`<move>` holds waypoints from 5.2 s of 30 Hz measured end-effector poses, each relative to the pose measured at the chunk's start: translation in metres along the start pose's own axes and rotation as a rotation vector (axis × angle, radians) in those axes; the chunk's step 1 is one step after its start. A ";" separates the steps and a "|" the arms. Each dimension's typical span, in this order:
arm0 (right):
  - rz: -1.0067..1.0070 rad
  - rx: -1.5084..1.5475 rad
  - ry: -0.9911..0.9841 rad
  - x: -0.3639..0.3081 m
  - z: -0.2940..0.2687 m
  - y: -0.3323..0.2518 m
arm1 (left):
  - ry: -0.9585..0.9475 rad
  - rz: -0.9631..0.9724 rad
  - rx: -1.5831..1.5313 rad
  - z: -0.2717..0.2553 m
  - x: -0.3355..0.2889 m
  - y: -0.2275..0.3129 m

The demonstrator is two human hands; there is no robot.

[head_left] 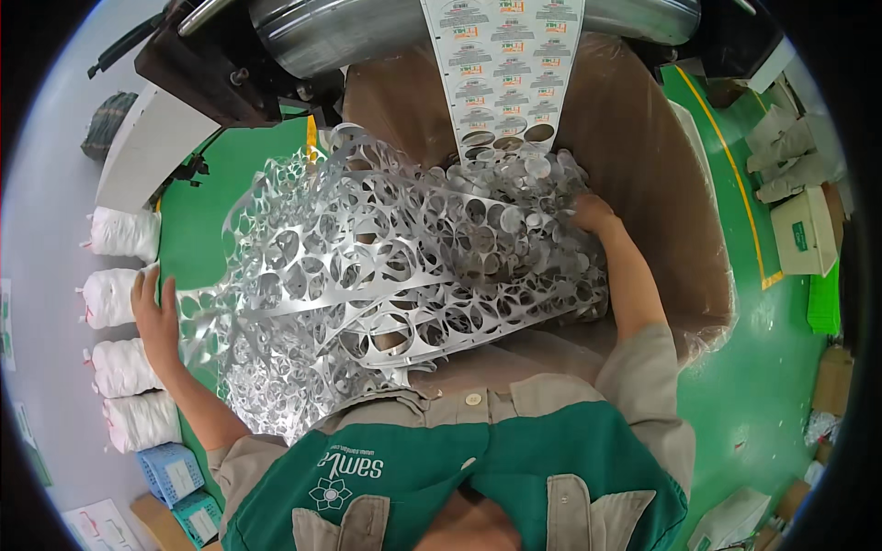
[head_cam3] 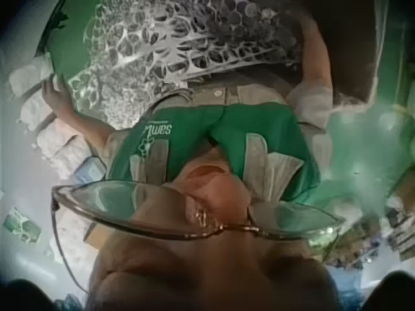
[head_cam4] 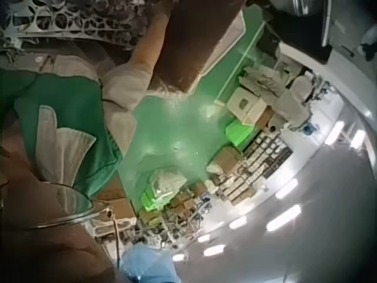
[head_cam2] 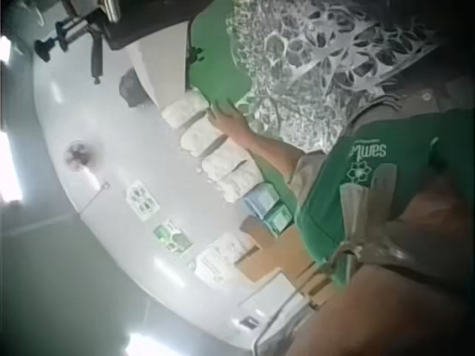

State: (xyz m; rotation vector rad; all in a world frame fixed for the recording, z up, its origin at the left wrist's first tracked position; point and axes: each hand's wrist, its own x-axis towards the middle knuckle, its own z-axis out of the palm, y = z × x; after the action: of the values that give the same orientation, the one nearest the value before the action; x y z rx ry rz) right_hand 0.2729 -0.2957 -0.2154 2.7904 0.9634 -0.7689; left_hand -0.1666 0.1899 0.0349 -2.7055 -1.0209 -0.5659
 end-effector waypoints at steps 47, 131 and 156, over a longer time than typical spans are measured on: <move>0.129 -0.040 -0.015 0.013 0.019 0.015 | -0.381 0.208 -1.233 -0.021 0.016 0.174; -0.061 0.321 0.097 0.017 0.031 -0.071 | -0.197 0.596 -0.928 -0.071 -0.032 0.167; -0.122 0.211 -0.175 -0.023 -0.017 -0.052 | -0.230 0.170 -0.744 0.022 -0.021 0.109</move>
State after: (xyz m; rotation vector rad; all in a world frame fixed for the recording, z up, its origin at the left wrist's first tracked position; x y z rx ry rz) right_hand 0.2333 -0.2625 -0.1852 2.7939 1.0852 -1.1752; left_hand -0.1024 0.1030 0.0012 -3.5346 -0.7006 -0.7275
